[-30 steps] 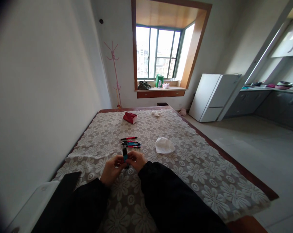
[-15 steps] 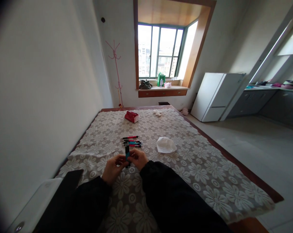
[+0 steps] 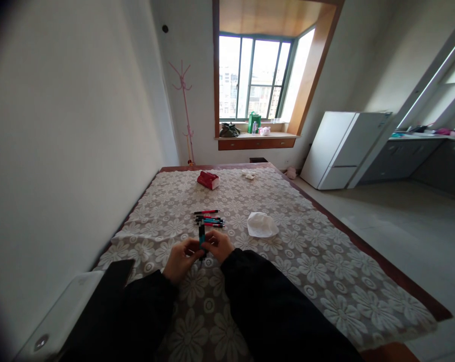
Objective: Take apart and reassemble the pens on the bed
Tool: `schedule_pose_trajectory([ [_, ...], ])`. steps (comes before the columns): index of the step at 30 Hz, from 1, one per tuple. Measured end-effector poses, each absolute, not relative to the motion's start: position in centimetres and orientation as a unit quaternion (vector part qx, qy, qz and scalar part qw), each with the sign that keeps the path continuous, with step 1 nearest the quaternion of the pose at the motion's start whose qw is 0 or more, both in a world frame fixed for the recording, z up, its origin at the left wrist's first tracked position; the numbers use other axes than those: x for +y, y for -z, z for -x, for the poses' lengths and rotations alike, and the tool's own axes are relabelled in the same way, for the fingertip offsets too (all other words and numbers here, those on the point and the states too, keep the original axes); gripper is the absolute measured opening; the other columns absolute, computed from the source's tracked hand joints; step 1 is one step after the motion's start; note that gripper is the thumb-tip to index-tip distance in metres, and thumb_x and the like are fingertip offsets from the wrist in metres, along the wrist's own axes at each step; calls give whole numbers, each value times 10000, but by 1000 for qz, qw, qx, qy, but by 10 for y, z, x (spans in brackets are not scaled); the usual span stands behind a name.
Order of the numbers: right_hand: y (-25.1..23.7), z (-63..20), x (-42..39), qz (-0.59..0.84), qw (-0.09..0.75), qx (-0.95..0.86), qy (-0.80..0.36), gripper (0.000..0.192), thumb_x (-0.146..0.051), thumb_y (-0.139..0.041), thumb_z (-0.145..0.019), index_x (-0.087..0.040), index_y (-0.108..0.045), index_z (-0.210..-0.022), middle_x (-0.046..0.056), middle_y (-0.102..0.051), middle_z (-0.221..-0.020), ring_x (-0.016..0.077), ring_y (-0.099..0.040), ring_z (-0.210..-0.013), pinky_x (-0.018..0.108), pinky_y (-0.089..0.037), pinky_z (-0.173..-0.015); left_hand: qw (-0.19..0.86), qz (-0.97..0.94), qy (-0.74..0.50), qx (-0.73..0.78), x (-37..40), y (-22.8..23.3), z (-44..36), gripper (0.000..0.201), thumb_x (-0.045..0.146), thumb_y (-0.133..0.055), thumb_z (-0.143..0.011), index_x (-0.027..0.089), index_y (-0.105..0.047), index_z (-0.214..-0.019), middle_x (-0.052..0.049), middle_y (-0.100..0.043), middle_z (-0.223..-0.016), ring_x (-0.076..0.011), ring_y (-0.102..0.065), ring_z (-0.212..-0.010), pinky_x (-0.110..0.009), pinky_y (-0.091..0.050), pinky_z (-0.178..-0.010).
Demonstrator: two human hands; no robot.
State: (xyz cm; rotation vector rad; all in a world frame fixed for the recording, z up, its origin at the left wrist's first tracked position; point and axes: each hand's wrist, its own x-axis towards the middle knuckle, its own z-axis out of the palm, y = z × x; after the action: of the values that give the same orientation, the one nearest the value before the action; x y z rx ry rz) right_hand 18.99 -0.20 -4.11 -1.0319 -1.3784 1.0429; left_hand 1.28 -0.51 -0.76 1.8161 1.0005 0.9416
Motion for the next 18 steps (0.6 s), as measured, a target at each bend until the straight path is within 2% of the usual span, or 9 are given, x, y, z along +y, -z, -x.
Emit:
schedule_pose_trajectory([
  [3,42,-189,-2,430,553,-563,-439,262,-365,-730,-708,-186,-588,-837,-20,-627,-682,135,-614,-595,259,-501,-561,395,-710,-406,419,-5,8,-13,213,337,-665,-767,176,-661,-906,-42,-712,-840,-162,-665,-729,-251,-508,-632],
  [8,41,-188,-3,427,521,-578,-461,270,-383,-736,-699,-182,-598,-816,-24,-626,-649,132,-610,-565,269,-508,-565,406,-714,-396,410,-3,9,-12,245,370,-651,-779,169,-657,-919,-53,-715,-832,-172,-669,-736,-263,-516,-638],
  [10,40,-188,-4,431,540,-564,-453,281,-395,-740,-695,-186,-593,-812,-22,-629,-660,138,-619,-576,278,-516,-575,399,-707,-407,419,-3,9,-12,253,372,-658,-773,167,-653,-921,-58,-715,-841,-176,-669,-744,-269,-520,-644],
  [18,33,-187,-5,443,551,-547,-449,297,-404,-753,-673,-185,-593,-793,-16,-641,-681,141,-623,-604,271,-512,-575,398,-716,-402,409,-4,9,-12,213,342,-660,-770,174,-663,-902,-45,-718,-826,-168,-671,-728,-264,-518,-644],
])
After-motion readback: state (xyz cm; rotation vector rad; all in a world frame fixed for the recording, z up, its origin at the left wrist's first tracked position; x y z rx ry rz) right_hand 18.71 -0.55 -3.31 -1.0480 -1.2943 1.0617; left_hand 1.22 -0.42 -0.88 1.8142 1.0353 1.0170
